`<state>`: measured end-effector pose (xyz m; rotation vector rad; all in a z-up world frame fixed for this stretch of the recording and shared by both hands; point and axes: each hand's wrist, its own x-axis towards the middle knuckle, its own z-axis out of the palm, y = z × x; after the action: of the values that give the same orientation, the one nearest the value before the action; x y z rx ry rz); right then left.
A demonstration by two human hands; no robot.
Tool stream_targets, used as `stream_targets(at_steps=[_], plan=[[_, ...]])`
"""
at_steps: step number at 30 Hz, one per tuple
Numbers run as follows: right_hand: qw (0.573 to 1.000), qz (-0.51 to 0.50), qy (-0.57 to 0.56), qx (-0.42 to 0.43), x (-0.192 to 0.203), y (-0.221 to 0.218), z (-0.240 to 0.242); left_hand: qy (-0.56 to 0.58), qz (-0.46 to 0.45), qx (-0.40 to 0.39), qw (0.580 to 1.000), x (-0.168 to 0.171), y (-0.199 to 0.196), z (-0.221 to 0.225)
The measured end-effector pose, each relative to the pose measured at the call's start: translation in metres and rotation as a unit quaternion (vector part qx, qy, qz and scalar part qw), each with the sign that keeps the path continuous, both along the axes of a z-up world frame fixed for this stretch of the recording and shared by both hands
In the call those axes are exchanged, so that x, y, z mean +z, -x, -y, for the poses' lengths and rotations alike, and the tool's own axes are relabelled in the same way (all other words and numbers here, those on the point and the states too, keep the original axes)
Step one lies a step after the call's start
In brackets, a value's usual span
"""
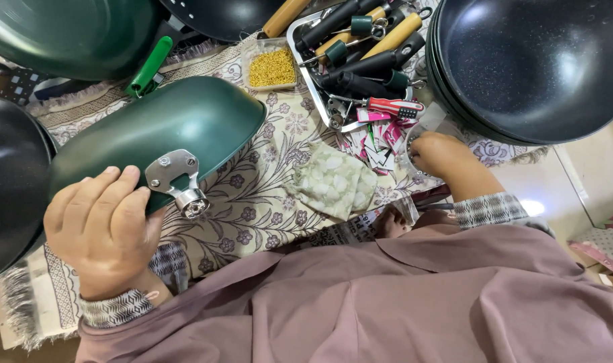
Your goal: Attaching metal handle brackets to woks using a fastening tool.
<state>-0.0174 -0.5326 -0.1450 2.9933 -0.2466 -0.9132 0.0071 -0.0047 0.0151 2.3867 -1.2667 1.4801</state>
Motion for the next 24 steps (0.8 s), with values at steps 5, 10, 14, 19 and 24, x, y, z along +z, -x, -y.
stream_targets(at_steps=[5,10,14,19,24], plan=[[1.000,0.002,0.010,-0.014,0.009,-0.001,-0.008,-0.003,-0.013,0.002,1.000,0.001,0.001,0.000],[0.998,0.051,-0.024,0.013,-0.016,0.001,0.013,0.000,-0.024,-0.006,1.000,0.001,0.003,0.000],[0.997,0.062,-0.004,0.038,-0.036,0.001,0.025,-0.010,-0.037,0.002,0.999,-0.003,0.003,-0.002],[0.994,0.056,0.045,0.078,-0.038,-0.002,0.021,-0.069,-0.123,0.103,0.985,-0.003,0.008,-0.002],[0.996,0.013,0.077,0.048,-0.026,-0.008,0.016,0.017,-0.036,0.037,0.999,-0.009,0.005,0.007]])
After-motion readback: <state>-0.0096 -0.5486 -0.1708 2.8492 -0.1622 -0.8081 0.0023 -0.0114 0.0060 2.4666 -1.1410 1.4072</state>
